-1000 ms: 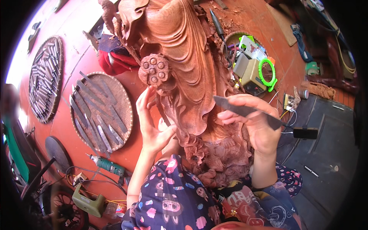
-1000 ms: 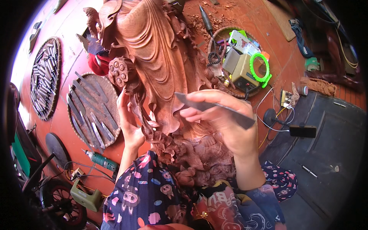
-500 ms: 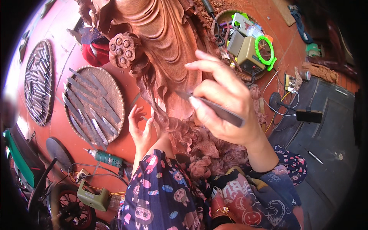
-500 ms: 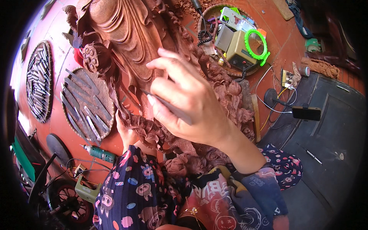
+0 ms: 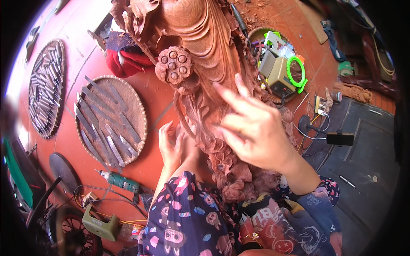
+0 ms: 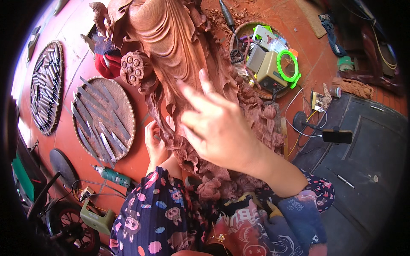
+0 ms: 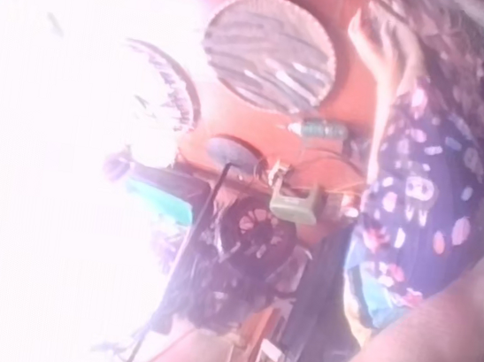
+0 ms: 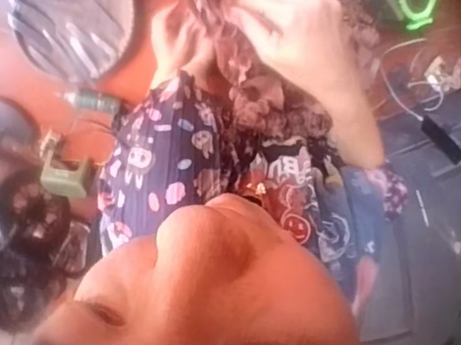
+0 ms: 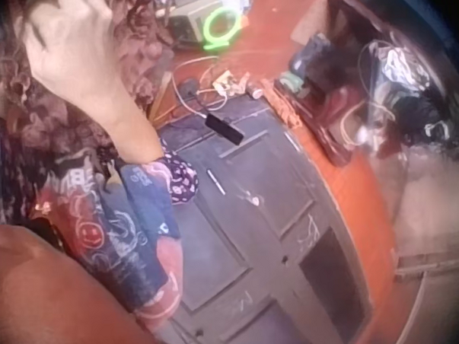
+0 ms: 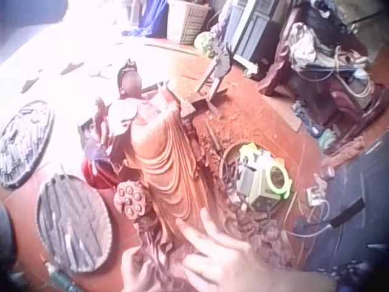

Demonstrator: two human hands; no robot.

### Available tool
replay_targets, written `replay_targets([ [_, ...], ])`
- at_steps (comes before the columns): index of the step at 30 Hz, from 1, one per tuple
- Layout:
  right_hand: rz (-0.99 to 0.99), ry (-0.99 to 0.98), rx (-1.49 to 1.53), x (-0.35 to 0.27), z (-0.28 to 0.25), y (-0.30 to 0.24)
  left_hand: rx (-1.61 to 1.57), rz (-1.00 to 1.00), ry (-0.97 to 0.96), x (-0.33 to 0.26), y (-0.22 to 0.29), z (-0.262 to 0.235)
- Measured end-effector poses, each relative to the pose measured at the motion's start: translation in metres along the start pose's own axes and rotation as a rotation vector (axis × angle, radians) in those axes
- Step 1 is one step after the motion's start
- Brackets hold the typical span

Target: The person is carving a wooden sculpture using a chisel. They hold the sculpture with one hand and use the chisel with the other to refine details on the surface. The person occasionally pauses to brush away wood shavings.

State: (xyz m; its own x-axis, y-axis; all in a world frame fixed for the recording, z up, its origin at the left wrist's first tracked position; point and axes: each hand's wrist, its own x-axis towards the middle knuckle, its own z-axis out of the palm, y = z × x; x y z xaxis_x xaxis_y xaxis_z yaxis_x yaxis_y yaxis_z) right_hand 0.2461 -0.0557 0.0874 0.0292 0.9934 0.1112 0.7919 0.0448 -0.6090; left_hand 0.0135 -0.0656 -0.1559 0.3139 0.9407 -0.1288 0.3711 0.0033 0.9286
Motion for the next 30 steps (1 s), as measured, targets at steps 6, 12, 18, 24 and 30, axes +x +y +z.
replay_targets([
  [6,0.103,0.026,0.061,0.007,0.001,0.003,0.091,0.085,0.072,0.004,-0.007,-0.014],
  [12,0.008,-0.048,-0.082,0.005,-0.003,-0.001,0.079,0.107,0.082,0.01,0.006,-0.018],
  [18,0.046,-0.065,-0.019,0.004,-0.009,-0.001,0.044,0.53,0.234,0.055,0.092,-0.021],
  [24,0.005,-0.137,-0.129,0.005,-0.003,-0.005,-0.067,0.752,0.243,0.086,0.128,0.01],
  [30,-0.028,-0.09,-0.081,0.003,-0.004,-0.002,-0.247,0.69,0.19,0.091,0.114,0.021],
])
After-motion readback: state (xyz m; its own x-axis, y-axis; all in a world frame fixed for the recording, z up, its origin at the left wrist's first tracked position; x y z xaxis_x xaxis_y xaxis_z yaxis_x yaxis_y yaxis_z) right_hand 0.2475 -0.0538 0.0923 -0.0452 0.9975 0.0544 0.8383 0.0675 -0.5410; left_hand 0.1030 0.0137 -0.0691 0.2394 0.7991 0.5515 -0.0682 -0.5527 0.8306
